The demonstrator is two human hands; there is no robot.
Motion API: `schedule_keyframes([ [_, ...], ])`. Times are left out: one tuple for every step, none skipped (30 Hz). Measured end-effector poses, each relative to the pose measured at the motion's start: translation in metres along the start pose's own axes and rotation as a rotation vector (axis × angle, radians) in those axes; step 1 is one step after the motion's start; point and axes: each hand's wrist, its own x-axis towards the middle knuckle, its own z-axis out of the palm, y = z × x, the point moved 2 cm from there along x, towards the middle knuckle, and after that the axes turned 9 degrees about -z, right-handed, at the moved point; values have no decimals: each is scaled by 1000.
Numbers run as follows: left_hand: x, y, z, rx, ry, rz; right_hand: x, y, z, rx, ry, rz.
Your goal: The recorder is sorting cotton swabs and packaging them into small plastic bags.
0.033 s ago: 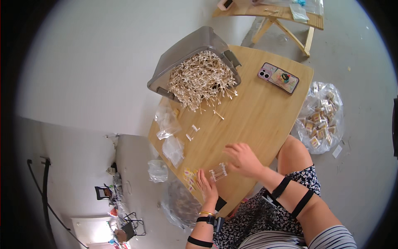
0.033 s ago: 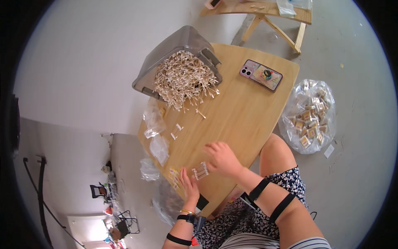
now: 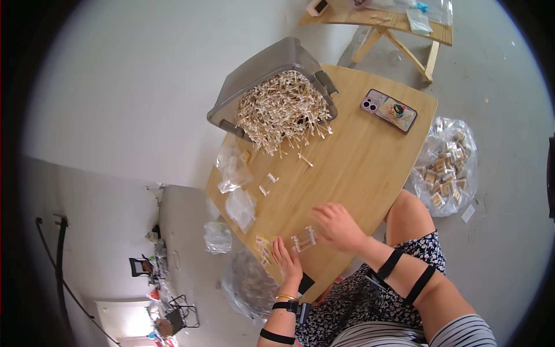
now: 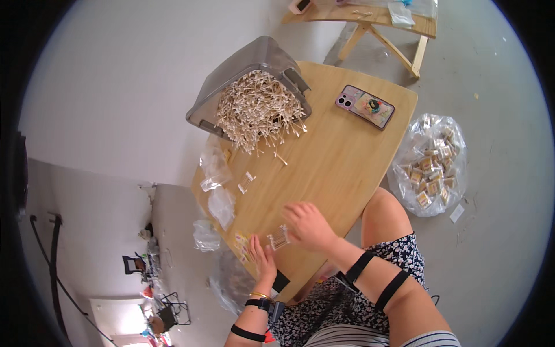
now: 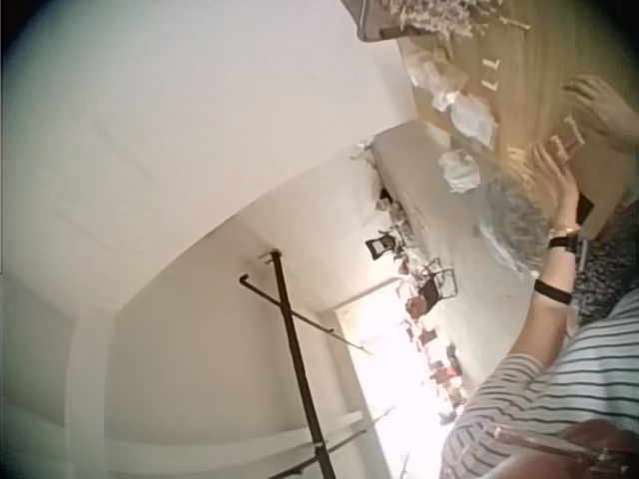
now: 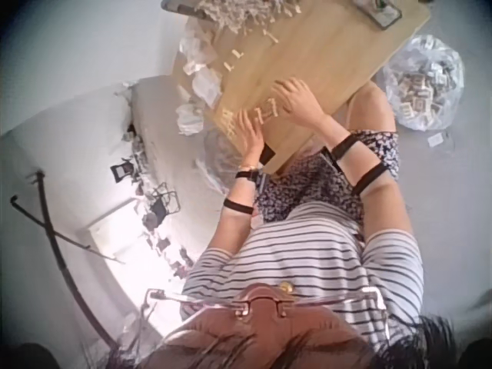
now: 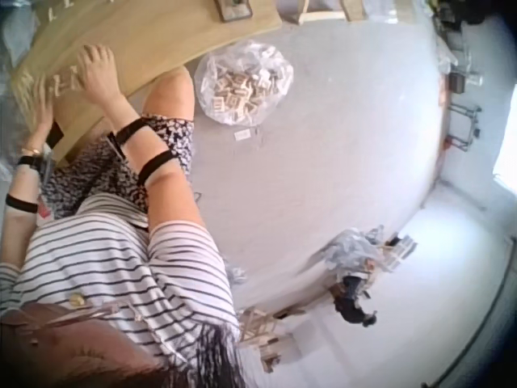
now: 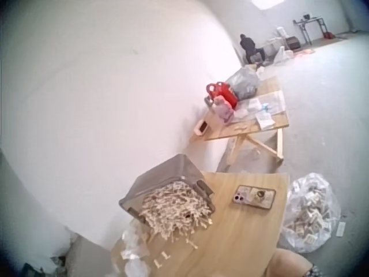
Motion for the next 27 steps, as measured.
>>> schedule_keyframes([
  [-4, -13, 2, 52, -44, -36, -8, -11, 14, -190, -109, -119],
  [-6, -16, 4, 96, -92, -71, -15, -20, 21, -209, -128, -135],
  [-9, -19, 4, 69, -80, -86, -20, -27, 31, -267, -223, -103],
  [-11, -13, 7, 119, -116, -90, -25, -30, 36, -337, -320, -66],
  [-11, -6, 9, 169, -151, -94, -27, -31, 40, -367, -342, -81],
  [-9, -1, 8, 131, -140, -107, -28, -30, 44, -375, -350, -41],
  [-7, 6, 8, 154, -167, -81, -28, -28, 49, -382, -358, 0],
  [-5, 9, 8, 180, -189, -56, -27, -28, 57, -411, -381, -19],
  [-4, 14, 10, 143, -176, -71, -24, -26, 65, -407, -380, -14],
  [-3, 15, 12, 120, -153, -70, -21, -27, 75, -397, -382, -14],
  [-3, 18, 14, 94, -136, -67, -20, -32, 80, -424, -409, -34],
  [-3, 20, 16, 59, -124, -88, -19, -36, 86, -518, -428, -37],
  [-4, 22, 15, 25, -143, -95, -20, -38, 91, -610, -446, -42],
  [-5, 24, 15, -9, -161, -96, -20, -38, 92, -635, -470, -63],
  [-6, 25, 14, -42, -150, -114, -21, -38, 92, -663, -481, -67],
  [-8, 23, 13, -16, -161, -86, -20, -38, 94, -684, -492, -75],
  [-8, 25, 13, 8, -174, -49, -21, -38, 94, -706, -510, -93],
  [-8, 26, 13, -19, -164, -63, -21, -36, 93, -723, -499, -102],
  [-7, 25, 13, -15, -167, -49, -20, -38, 93, -734, -485, -112],
  [-7, 25, 13, -9, -171, -35, -20, -38, 92, -747, -498, -128],
  [-8, 27, 14, -26, -163, -46, -21, -38, 90, -718, -510, -112],
  [-6, 28, 13, -48, -113, -62, -20, -37, 89, -687, -518, -96],
  [-5, 29, 12, -68, -65, -76, -20, -36, 88, -697, -525, -108],
  [-1, 28, 11, -79, -58, -83, -19, -35, 86, -631, -510, -119],
  [5, 30, 8, -154, -69, -42, -21, -33, 81, -565, -496, -122],
  [10, 34, 4, -227, -79, 0, -21, -31, 77, -575, -503, -122],
  [12, 33, 6, -235, -79, -2, -21, -32, 75, -576, -482, -110],
])
